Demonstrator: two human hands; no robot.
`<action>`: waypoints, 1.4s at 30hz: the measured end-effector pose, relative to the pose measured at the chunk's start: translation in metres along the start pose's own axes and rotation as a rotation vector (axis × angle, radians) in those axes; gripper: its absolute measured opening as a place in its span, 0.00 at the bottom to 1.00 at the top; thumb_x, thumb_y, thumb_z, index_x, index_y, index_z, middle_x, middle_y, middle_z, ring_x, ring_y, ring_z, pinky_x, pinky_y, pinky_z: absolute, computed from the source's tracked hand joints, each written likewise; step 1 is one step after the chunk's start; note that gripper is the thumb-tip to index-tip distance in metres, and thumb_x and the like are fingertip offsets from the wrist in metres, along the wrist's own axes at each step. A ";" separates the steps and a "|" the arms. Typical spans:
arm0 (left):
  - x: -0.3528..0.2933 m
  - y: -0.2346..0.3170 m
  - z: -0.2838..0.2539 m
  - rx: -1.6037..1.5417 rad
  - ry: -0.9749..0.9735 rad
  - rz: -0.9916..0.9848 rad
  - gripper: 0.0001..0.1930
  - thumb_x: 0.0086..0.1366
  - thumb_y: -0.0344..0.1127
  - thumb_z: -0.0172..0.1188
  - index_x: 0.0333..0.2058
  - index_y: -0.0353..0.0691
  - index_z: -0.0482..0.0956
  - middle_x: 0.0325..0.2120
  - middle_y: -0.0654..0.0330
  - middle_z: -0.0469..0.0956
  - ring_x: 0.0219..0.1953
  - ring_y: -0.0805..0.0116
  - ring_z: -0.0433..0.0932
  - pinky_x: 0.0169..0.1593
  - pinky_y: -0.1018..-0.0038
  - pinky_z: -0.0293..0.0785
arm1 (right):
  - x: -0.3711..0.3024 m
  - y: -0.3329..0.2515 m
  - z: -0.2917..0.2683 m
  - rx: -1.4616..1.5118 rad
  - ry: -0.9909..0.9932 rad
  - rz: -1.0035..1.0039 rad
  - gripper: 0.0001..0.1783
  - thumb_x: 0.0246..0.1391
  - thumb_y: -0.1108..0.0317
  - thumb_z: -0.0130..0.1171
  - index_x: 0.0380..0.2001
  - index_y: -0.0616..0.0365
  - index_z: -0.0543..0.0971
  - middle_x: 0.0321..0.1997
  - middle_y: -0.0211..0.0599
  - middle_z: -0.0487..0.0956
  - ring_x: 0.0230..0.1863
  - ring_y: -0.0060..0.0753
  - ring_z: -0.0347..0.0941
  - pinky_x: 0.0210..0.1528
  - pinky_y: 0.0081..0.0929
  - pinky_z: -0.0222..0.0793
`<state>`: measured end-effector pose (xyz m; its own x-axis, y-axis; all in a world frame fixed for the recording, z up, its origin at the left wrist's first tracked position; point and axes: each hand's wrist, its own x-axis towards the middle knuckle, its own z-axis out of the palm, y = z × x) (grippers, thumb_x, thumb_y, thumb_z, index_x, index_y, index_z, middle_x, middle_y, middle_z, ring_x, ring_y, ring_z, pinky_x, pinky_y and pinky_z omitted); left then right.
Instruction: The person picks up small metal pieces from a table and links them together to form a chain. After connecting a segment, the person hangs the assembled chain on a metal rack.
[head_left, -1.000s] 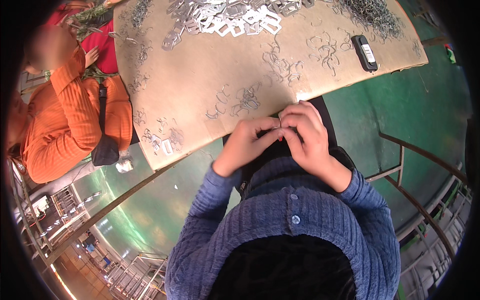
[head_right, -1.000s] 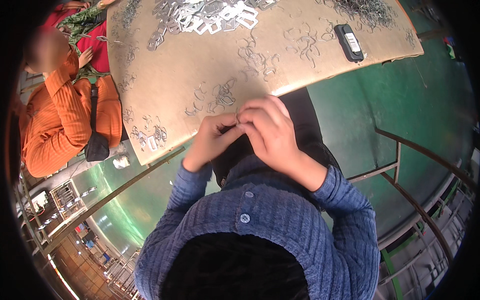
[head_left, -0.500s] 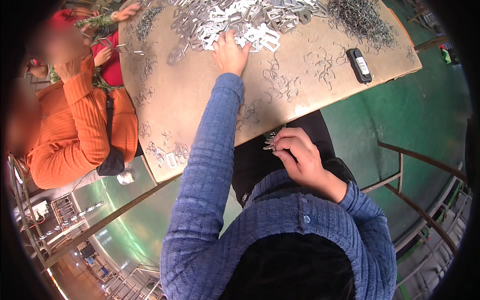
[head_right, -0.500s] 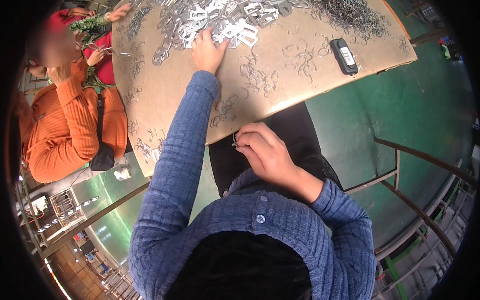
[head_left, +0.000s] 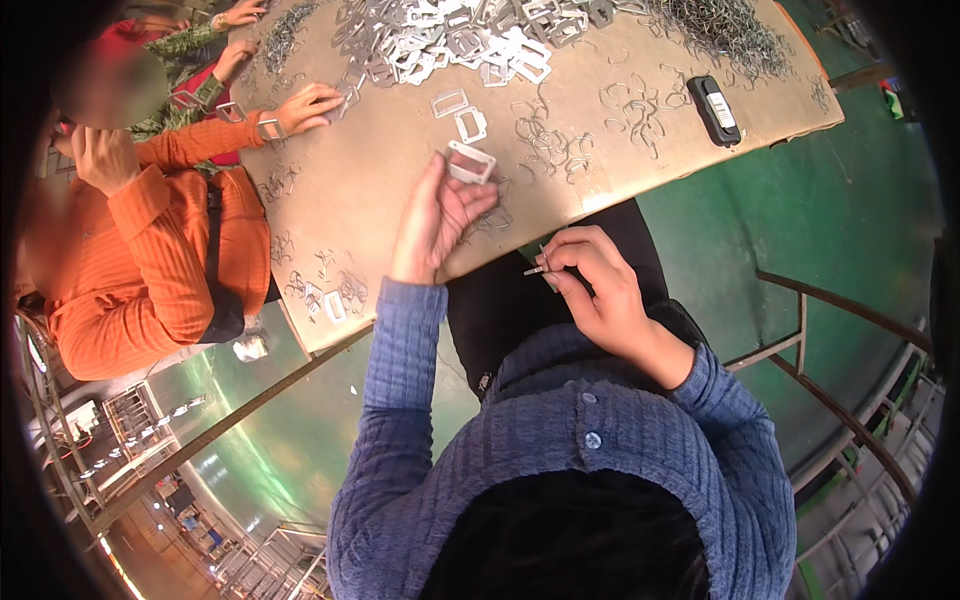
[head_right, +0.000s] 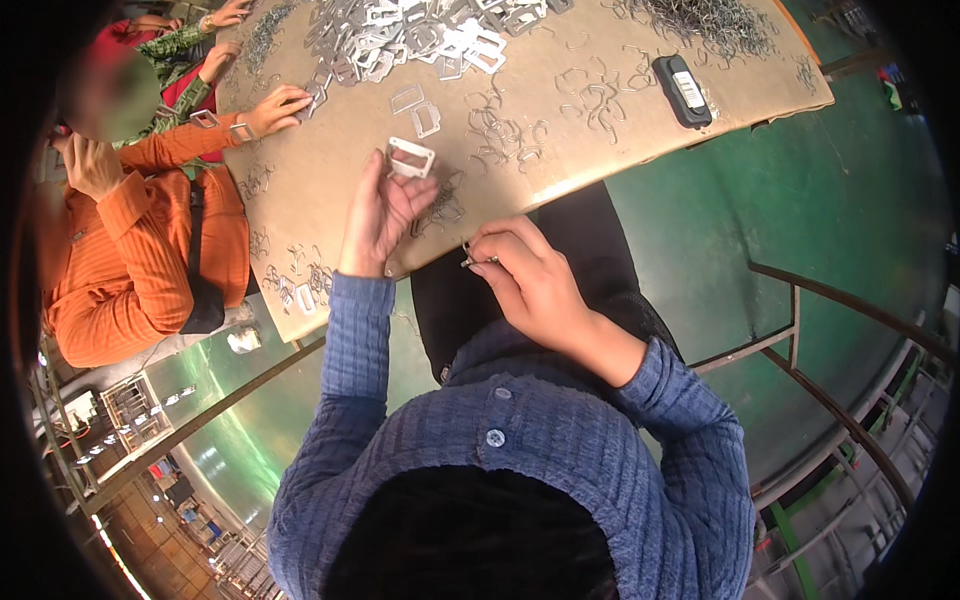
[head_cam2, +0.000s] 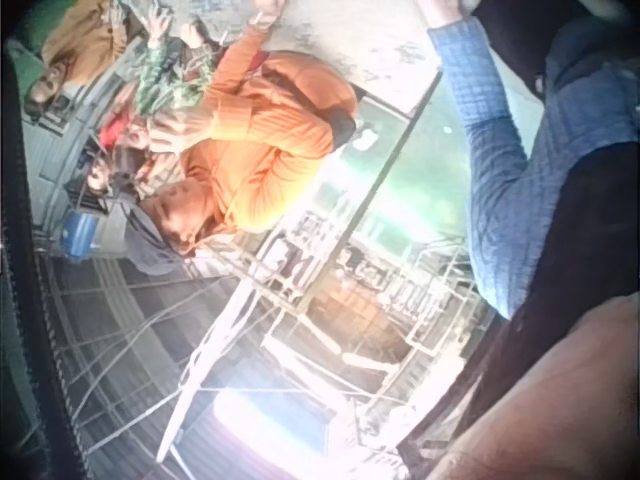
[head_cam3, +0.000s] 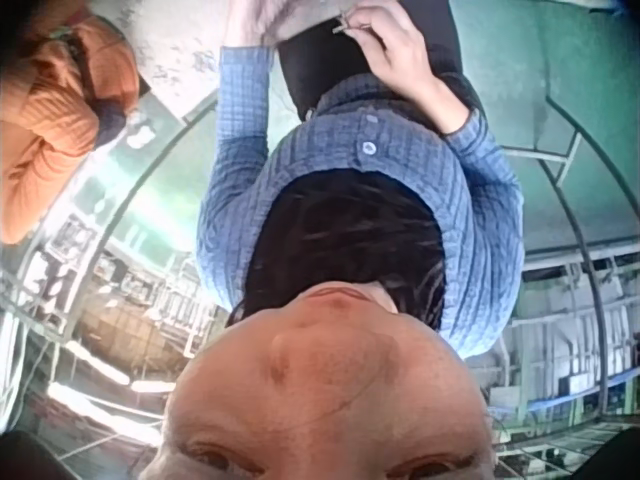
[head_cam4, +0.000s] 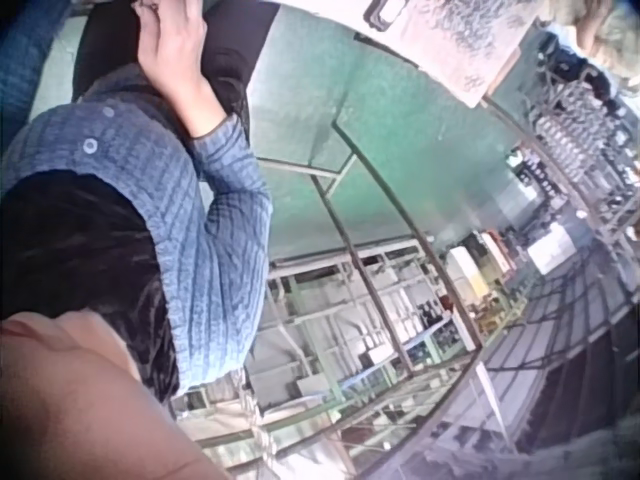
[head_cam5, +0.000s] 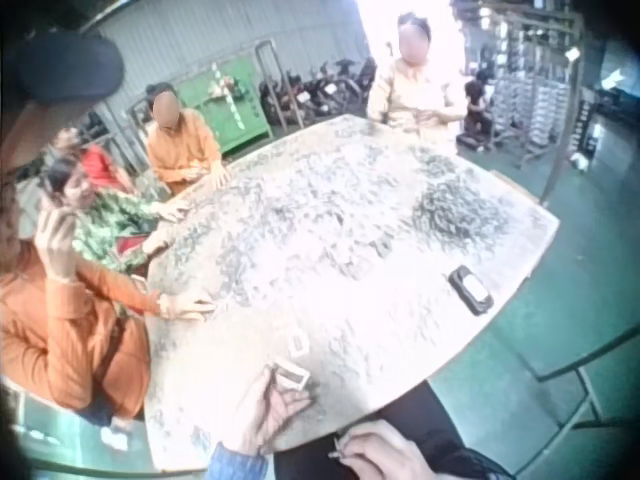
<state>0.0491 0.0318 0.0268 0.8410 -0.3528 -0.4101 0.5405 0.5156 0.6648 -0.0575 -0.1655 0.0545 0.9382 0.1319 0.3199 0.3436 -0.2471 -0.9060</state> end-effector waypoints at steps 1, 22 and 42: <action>-0.011 -0.005 0.004 0.011 -0.031 -0.002 0.12 0.66 0.35 0.50 0.44 0.35 0.69 0.36 0.56 0.76 0.32 0.70 0.77 0.39 0.76 0.76 | 0.000 0.001 0.000 -0.002 -0.005 0.005 0.08 0.44 0.84 0.56 0.29 0.62 0.72 0.36 0.41 0.72 0.35 0.35 0.74 0.36 0.26 0.70; -0.076 -0.012 0.052 1.236 -0.159 0.795 0.08 0.54 0.22 0.59 0.34 0.37 0.79 0.27 0.60 0.76 0.26 0.71 0.75 0.30 0.78 0.70 | 0.000 0.005 0.002 -0.113 -0.018 0.000 0.08 0.46 0.77 0.59 0.32 0.59 0.74 0.37 0.40 0.72 0.35 0.44 0.74 0.33 0.31 0.72; -0.094 -0.046 0.018 1.118 -0.022 0.554 0.09 0.57 0.20 0.57 0.37 0.32 0.79 0.30 0.59 0.74 0.26 0.75 0.74 0.30 0.82 0.71 | 0.093 0.111 0.015 -0.716 -0.070 0.307 0.08 0.48 0.69 0.54 0.31 0.62 0.73 0.35 0.52 0.74 0.38 0.53 0.74 0.40 0.42 0.70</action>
<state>-0.0555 0.0269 0.0458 0.9427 -0.3190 0.0975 -0.2107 -0.3429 0.9154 0.0673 -0.1662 -0.0207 0.9990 0.0119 0.0438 0.0338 -0.8382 -0.5443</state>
